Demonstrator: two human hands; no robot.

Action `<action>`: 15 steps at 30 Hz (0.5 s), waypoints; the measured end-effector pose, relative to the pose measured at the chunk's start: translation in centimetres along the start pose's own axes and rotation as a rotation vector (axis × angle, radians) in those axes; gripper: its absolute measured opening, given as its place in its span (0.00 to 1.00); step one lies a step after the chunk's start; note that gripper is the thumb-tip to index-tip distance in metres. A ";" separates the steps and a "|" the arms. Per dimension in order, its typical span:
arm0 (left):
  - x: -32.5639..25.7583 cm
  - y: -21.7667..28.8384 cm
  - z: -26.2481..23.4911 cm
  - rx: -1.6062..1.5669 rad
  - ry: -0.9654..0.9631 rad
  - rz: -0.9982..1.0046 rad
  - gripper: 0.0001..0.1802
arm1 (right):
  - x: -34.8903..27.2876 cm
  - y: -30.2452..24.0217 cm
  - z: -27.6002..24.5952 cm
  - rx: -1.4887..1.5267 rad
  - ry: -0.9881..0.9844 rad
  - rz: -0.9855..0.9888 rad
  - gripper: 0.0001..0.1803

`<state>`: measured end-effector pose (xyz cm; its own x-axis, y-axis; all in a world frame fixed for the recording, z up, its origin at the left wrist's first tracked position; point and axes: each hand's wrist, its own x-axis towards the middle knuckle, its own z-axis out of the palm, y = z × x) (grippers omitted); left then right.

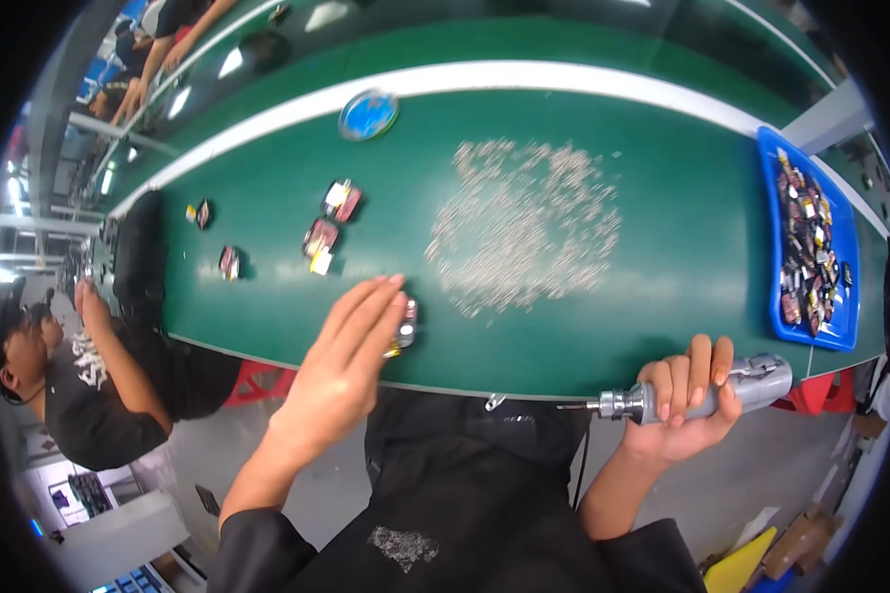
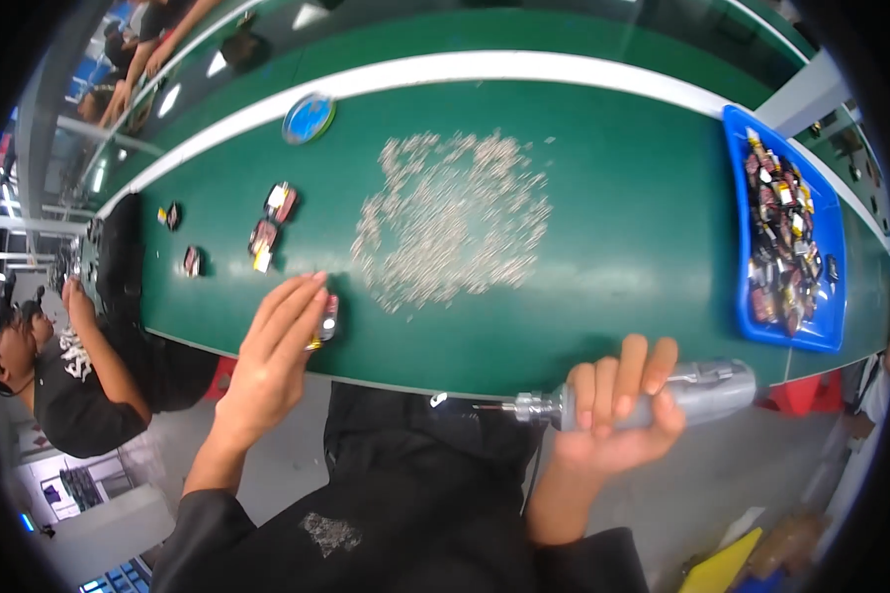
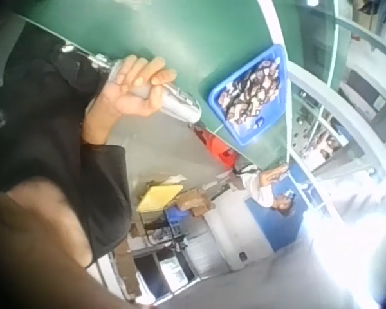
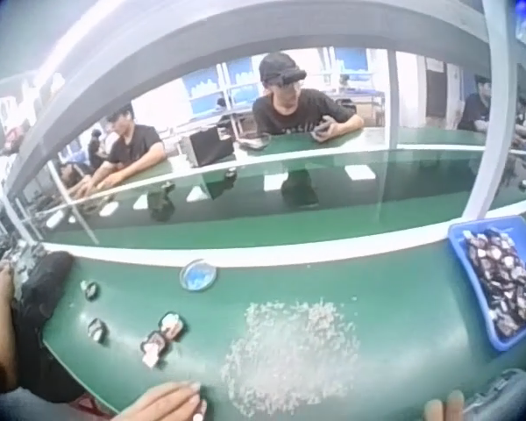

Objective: Use an electric screwdriver to fasten screws into small electronic circuit board assemblies on an industrial production line.

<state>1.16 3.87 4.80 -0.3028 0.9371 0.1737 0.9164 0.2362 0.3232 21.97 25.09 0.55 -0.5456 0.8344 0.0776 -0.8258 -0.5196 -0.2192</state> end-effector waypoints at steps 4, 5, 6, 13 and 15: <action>-1.9 -0.4 1.4 -0.010 0.019 0.047 0.28 | -2.6 5.1 1.7 -0.063 -0.064 0.170 0.07; -1.7 -0.4 0.9 -0.075 0.008 0.056 0.27 | -3.2 6.1 2.0 -0.078 -0.081 0.221 0.06; -1.8 -0.7 0.8 -0.095 0.002 0.067 0.27 | -4.0 7.1 2.3 -0.095 -0.069 0.209 0.06; -2.0 -2.5 2.1 0.010 0.136 0.298 0.19 | -8.1 13.2 3.5 -0.288 0.017 0.363 0.06; -1.8 -2.6 2.5 0.029 0.190 0.343 0.17 | -8.8 13.9 4.0 -0.353 0.065 0.388 0.06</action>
<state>-0.03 2.21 1.37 -0.0187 0.8992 0.4372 0.9790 -0.0722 0.1905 14.71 9.73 0.74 -0.7823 0.6087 -0.1321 -0.4606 -0.7082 -0.5351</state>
